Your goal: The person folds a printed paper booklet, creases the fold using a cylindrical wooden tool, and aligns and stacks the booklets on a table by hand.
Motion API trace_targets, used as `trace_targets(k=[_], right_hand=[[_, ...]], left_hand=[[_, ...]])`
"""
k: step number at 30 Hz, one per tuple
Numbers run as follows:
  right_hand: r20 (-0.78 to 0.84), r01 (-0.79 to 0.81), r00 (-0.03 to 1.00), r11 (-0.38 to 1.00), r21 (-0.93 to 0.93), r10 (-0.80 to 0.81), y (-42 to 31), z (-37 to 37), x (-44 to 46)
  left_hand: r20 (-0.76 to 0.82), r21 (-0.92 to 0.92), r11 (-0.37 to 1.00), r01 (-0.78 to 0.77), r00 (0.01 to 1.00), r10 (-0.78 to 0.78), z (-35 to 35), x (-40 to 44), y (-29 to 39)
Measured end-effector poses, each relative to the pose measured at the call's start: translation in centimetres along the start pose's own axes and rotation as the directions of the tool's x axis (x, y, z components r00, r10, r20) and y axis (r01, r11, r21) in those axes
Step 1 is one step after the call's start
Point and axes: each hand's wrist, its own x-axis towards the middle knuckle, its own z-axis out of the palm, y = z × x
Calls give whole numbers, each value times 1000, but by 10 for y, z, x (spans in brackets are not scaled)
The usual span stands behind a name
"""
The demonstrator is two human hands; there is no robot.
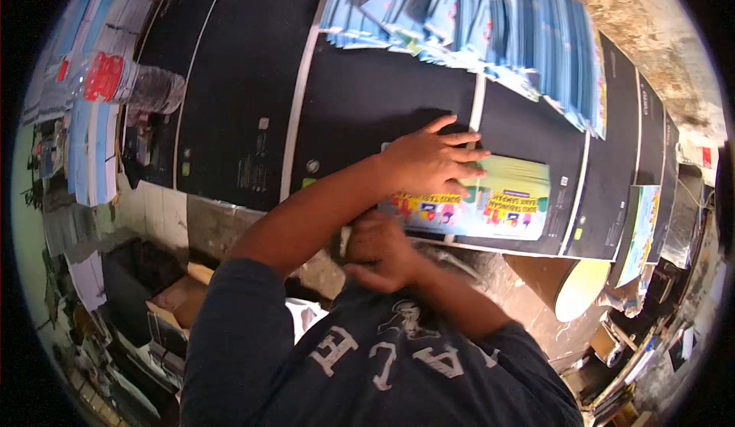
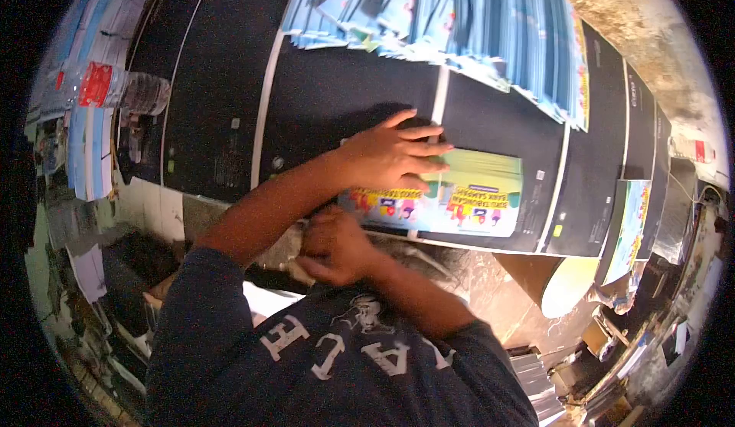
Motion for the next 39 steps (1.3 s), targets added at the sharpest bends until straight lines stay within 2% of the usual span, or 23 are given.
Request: trace_targets(k=[3, 7, 9, 10, 12, 13, 14, 15, 17, 18, 20, 23, 25, 27, 28, 30, 31, 33, 34, 35, 36, 37, 39], right_hand=[[34, -76, 997, 997, 10, 76, 18, -10, -13], [-152, -3, 988, 990, 140, 24, -22, -60, -31], [-387, -170, 847, 874, 456, 366, -17, -64, -61], [-392, -164, 843, 869, 466, 369, -12, -61, -66], [-348, -73, 927, 978, 194, 138, 5, -74, -59], [-351, -69, 926, 977, 203, 139, 1, -72, -62], [-343, -81, 928, 979, 189, 143, 2, -74, -60], [-341, -93, 928, 980, 176, 149, 3, -75, -58], [-333, -96, 932, 984, 147, 141, 7, -73, -61], [-357, -99, 923, 986, 137, 142, 7, -71, -59], [-361, -108, 920, 984, 139, 152, 5, -73, -56], [-317, -106, 937, 983, 152, 149, 8, -75, -60], [-312, -87, 941, 985, 151, 131, 9, -75, -59], [-317, -69, 942, 986, 151, 115, 13, -75, -62], [-312, -94, 939, 981, 167, 143, 15, -74, -65], [-295, -128, 938, 974, 188, 180, 12, -73, -69], [-304, -128, 937, 978, 165, 174, 10, -73, -68], [-300, -110, 942, 984, 139, 148, 10, -74, -63], [-309, -105, 938, 980, 172, 155, 10, -73, -63], [-323, -99, 933, 974, 201, 162, 10, -73, -64], [-323, -93, 934, 976, 195, 154, 13, -77, -62], [-299, -92, 945, 985, 147, 133, 14, -78, -63], [-277, -90, 954, 990, 107, 116, 13, -78, -67]], left_hand=[[30, -19, 1000, 11, 999, -11, -4, 2, -1], [60, -50, 998, 23, 998, -20, -3, 2, -2], [46, -75, 996, 38, 998, -35, 2, -1, -4], [33, -95, 995, 38, 999, -35, 2, -3, -2], [-103, -78, 996, 43, 993, -51, 0, -1, -10], [-93, -78, 996, 48, 994, -55, -18, -4, 6], [-204, -132, 941, 311, 921, -333, -43, -11, 17], [-294, -214, 817, 536, 762, -577, -62, -20, 29], [-601, -166, 543, 823, 352, -717, -36, -65, 49], [-609, -157, 533, 831, 344, -715, -20, -81, 65], [-350, -75, 344, 936, 299, -888, 4, -100, 91], [-241, -189, 314, 931, 266, -933, -4, -83, 112], [-340, -182, 329, 927, 254, -905, -1, -78, 113], [-267, -496, 280, 822, 162, -950, -7, -77, 108], [-272, -498, 279, 821, 158, -949, -21, -75, 103], [164, -576, 78, 814, 208, -964, -55, -73, 84], [165, -584, 64, 810, 195, -967, -57, -76, 72], [316, -582, 173, 795, 417, -852, -61, -83, 49], [213, -487, 280, 828, 423, -881, -57, -81, 52], [207, -488, 280, 827, 421, -883, -47, -81, 65], [-202, -272, 605, 748, 570, -796, -32, -82, 83], [-515, 60, 775, 629, 685, -515, -20, -83, 96], [-588, 61, 790, 609, 662, -465, -16, -82, 94]])
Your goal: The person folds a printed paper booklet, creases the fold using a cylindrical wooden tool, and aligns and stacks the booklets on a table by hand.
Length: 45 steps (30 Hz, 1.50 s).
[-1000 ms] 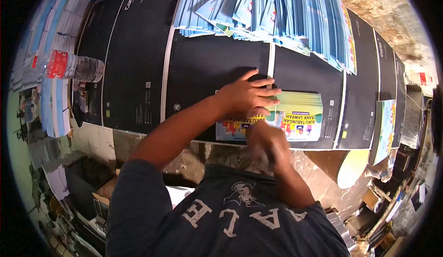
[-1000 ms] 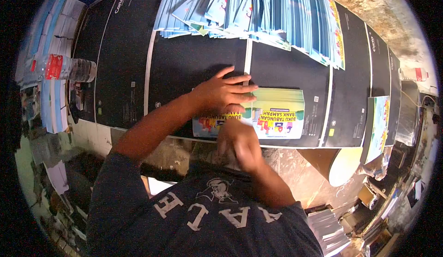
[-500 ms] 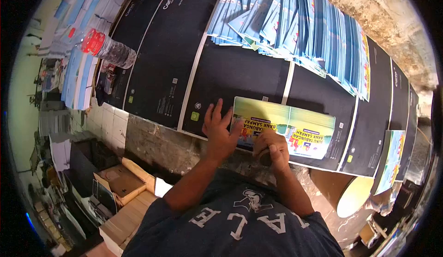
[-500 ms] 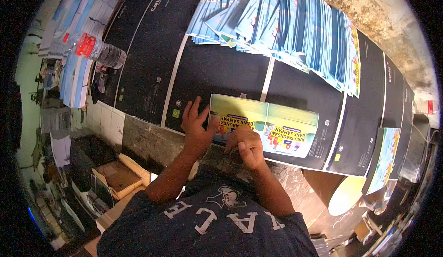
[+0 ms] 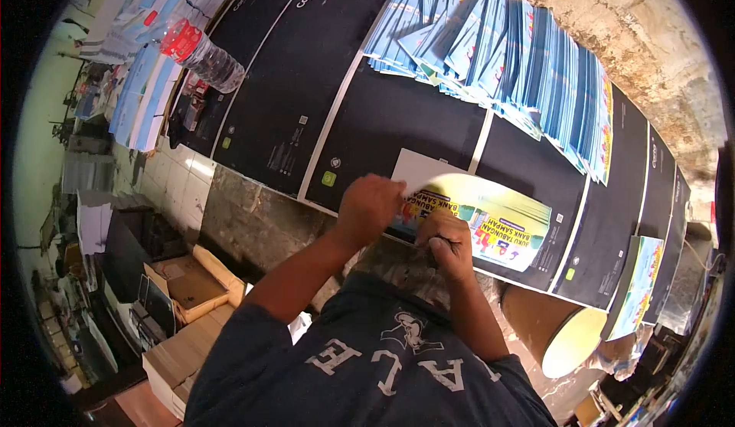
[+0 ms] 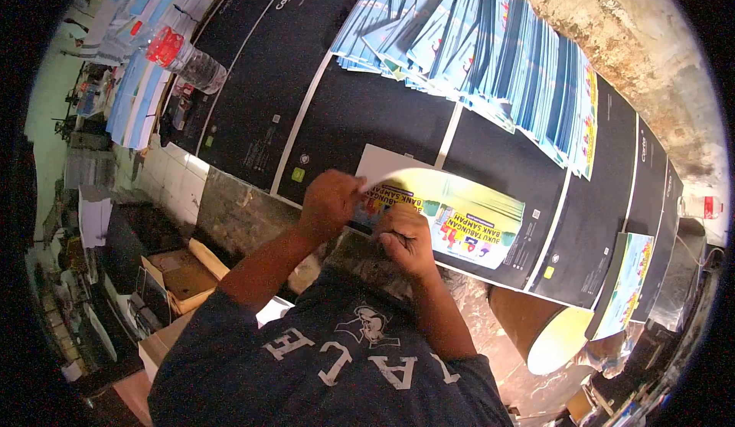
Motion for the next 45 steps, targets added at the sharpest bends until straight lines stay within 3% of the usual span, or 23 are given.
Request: trace_targets(k=[1, 2, 6, 7, 8, 9, 10, 12, 13, 14, 15, 16, 18, 22, 23, 24, 26, 29, 31, 35, 39, 41, 45], right_hand=[[33, -29, 999, 999, 19, 29, -2, -3, 0], [72, -63, 996, 997, 36, 60, -5, -4, -1], [8, -78, 997, 997, -11, 78, -23, 3, -6], [-70, -74, 995, 997, -30, 72, -28, 7, -11], [-150, -74, 986, 996, -48, 66, -29, 10, -15], [-155, -76, 986, 996, -47, 68, -28, 12, -16], [-149, -41, 988, 998, -49, 34, -25, 14, -20], [-127, -5, 992, 998, -60, -3, -20, 14, -22], [-152, -25, 988, 1000, 15, 27, -17, 13, -23], [-181, -49, 981, 995, 91, 64, -13, 14, -26], [-178, -56, 982, 995, 86, 71, -9, 13, -27], [-169, -25, 985, 996, 90, 40, -3, 12, -26], [-161, -6, 987, 996, 85, 19, -1, 10, -27], [-126, 53, 991, 999, -9, -54, -55, 13, 8], [-118, 211, 969, 976, -49, -216, -59, 16, 10], [-118, 218, 966, 971, -93, -228, -50, 16, 6], [-196, -297, 950, 893, -337, 242, -8, 16, -20], [-180, -371, 929, 832, -413, 325, -2, 24, -36], [-58, 53, 997, 998, 24, -52, 2, 26, -9], [182, 119, 978, 989, -87, -102, 16, 49, 16], [234, 129, 965, 991, -45, -115, -1, 82, 54], [250, 312, 906, 939, 146, -341, -43, 88, 71], [235, 200, 957, 973, -116, -169, 25, 69, 48]], left_hand=[[182, -129, 943, 307, 942, -282, 2, 12, -6], [384, -194, 776, 600, 775, -502, 3, 21, -11], [539, -210, 684, 699, 666, -516, -5, 31, -13], [251, -200, 915, 349, 921, -296, 1, 8, -4], [-25, -64, 997, -39, 999, 38, 6, -8, -2], [126, -33, 998, 56, 991, -51, 9, -14, -11], [132, -35, 998, 61, 990, -56, 8, -8, -12], [256, -62, 935, 350, 911, -324, 11, 22, -20], [249, -66, 932, 355, 911, -329, 3, 39, -23], [314, -73, 994, 85, 948, -58, -8, 55, -22], [369, -100, 976, -192, 904, 216, -12, 67, -26], [364, -105, 976, -189, 906, 214, -5, 73, -37], [648, -213, 925, -314, 664, 374, 13, 79, -54], [720, -233, 907, -351, 565, 403, 13, 95, -57], [724, -246, 907, -343, 556, 407, 16, 92, -61], [700, -268, 904, -334, 576, 421, 18, 92, -65], [680, -307, 895, -322, 584, 444, 20, 87, -70], [682, -314, 904, -289, 594, 427, 24, 85, -81], [664, -335, 897, -288, 603, 442, 30, 82, -85], [642, -331, 897, -293, 627, 441, 27, 74, -85], [660, -325, 900, -292, 612, 436, 28, 79, -84], [679, -311, 908, -282, 602, 420, 24, 83, -81], [724, -238, 922, -306, 576, 379, 19, 95, -75]])
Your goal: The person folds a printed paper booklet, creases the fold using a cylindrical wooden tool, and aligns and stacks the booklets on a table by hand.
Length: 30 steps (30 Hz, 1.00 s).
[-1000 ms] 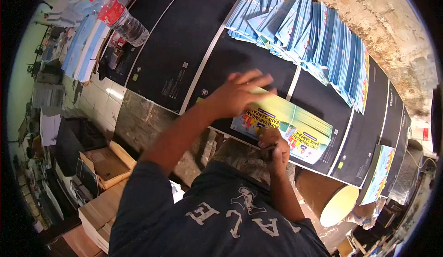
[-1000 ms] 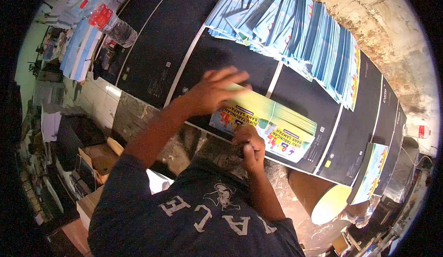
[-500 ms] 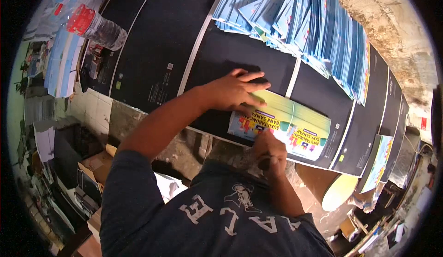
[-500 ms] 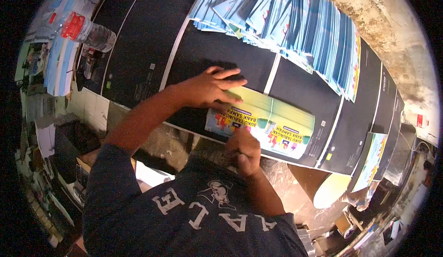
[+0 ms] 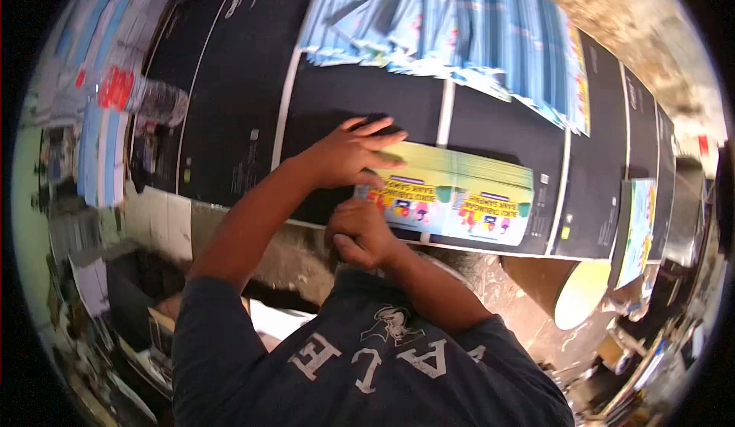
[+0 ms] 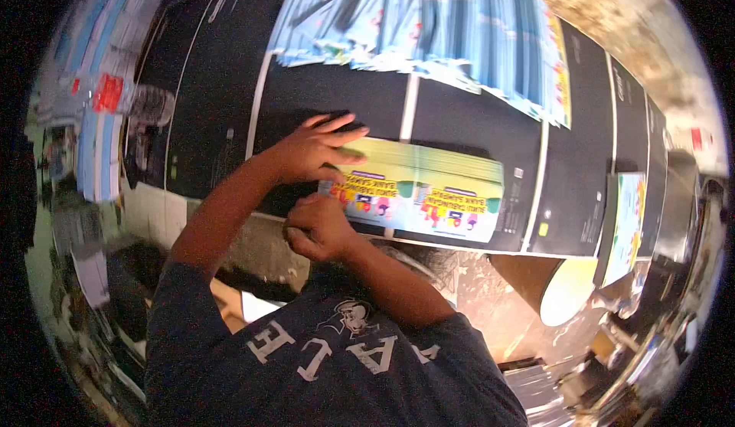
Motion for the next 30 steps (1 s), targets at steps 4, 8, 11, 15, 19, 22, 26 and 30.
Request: trace_targets(k=[4, 8, 11, 15, 19, 22, 26, 30], right_hand=[[-149, -89, 984, 995, 48, 95, -19, -23, -36], [-498, -225, 840, 974, 38, 214, -48, -126, -138], [-743, -160, 666, 985, -57, 66, -57, -237, -213], [-931, -92, 364, 996, -3, 31, -58, -333, -234], [-871, -309, 442, 948, 75, 213, -65, -365, -252], [-909, -488, 366, 873, -7, 197, -83, -356, -240], [-974, -658, 178, 718, -226, -143, -113, -336, -245], [-976, -681, 154, 700, -216, -151, -149, -262, -231]], left_hand=[[87, 43, 999, -5, 996, 1, -21, 6, 17], [111, 78, 997, 26, 993, -35, -39, 17, 40], [87, 103, 994, 19, 996, -28, -47, 42, 57], [-91, -62, 997, 34, 995, -40, -37, 92, 78], [216, -83, 983, 164, 966, -143, -40, 114, 83], [428, -277, 921, 273, 893, -136, -43, 114, 84], [390, -646, 648, 403, 904, -174, -37, 79, 99], [221, -956, 90, 280, 885, -410, -8, 28, 130]])
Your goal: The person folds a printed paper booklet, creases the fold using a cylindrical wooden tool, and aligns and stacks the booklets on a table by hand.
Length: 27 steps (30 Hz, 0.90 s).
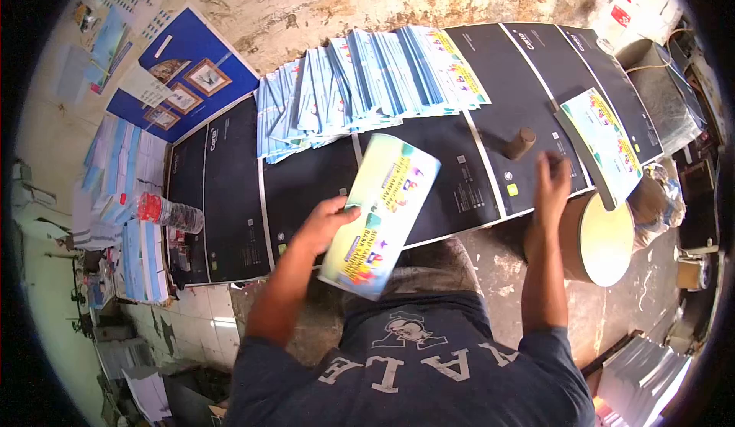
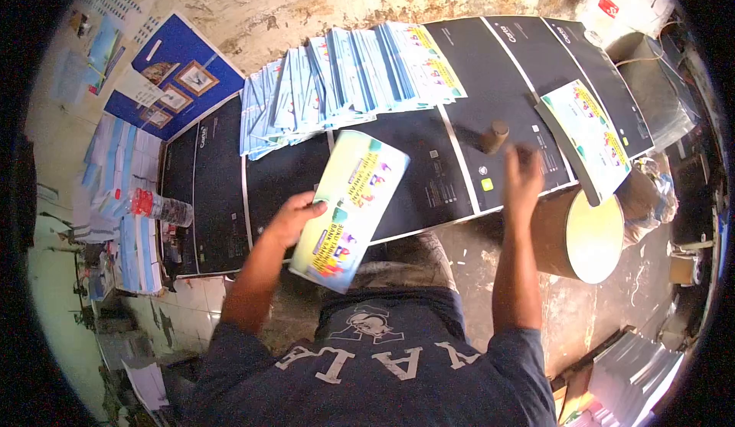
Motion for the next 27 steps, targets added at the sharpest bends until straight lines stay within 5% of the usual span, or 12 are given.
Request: trace_targets(k=[1, 2, 4, 7, 12, 16, 20, 22, 23, 25, 27], right_hand=[[192, -138, 973, 990, 35, 129, -19, 5, -26], [467, -369, 811, 928, -57, 351, -31, 13, -50], [738, -366, 604, 927, -80, 302, -59, 43, -101], [848, -397, 415, 904, -159, 331, -74, 82, -143], [894, -595, 312, 800, -80, 321, -90, 86, -151], [907, -657, 287, 753, -49, 309, -91, 85, -152], [760, -569, 531, 822, -7, 374, -89, 72, -137], [638, -379, 745, 911, 165, 195, -55, 71, -131], [653, -367, 731, 921, 132, 198, -48, 65, -122], [749, 140, 660, 989, -44, -60, -61, 65, -125], [804, -277, 538, 954, -117, 255, -89, 74, -148]], left_hand=[[-81, -193, 980, -41, 996, 25, 10, -9, -9], [-86, -298, 947, -122, 991, 101, 17, -17, -20], [-210, -390, 889, -242, 963, 170, 40, -25, -39], [-260, -512, 800, -313, 944, 203, 65, -34, -51], [-341, -504, 778, -374, 914, 219, 68, -53, -60], [-366, -541, 738, -403, 903, 225, 61, -56, -67], [-415, -530, 724, -443, 879, 234, 49, -65, -71], [-426, -551, 701, -453, 875, 231, 46, -70, -71], [-425, -552, 701, -452, 876, 229, 47, -72, -68], [-424, -547, 691, -473, 868, 258, 51, -71, -61], [-408, -541, 699, -467, 873, 268, 58, -65, -58]])
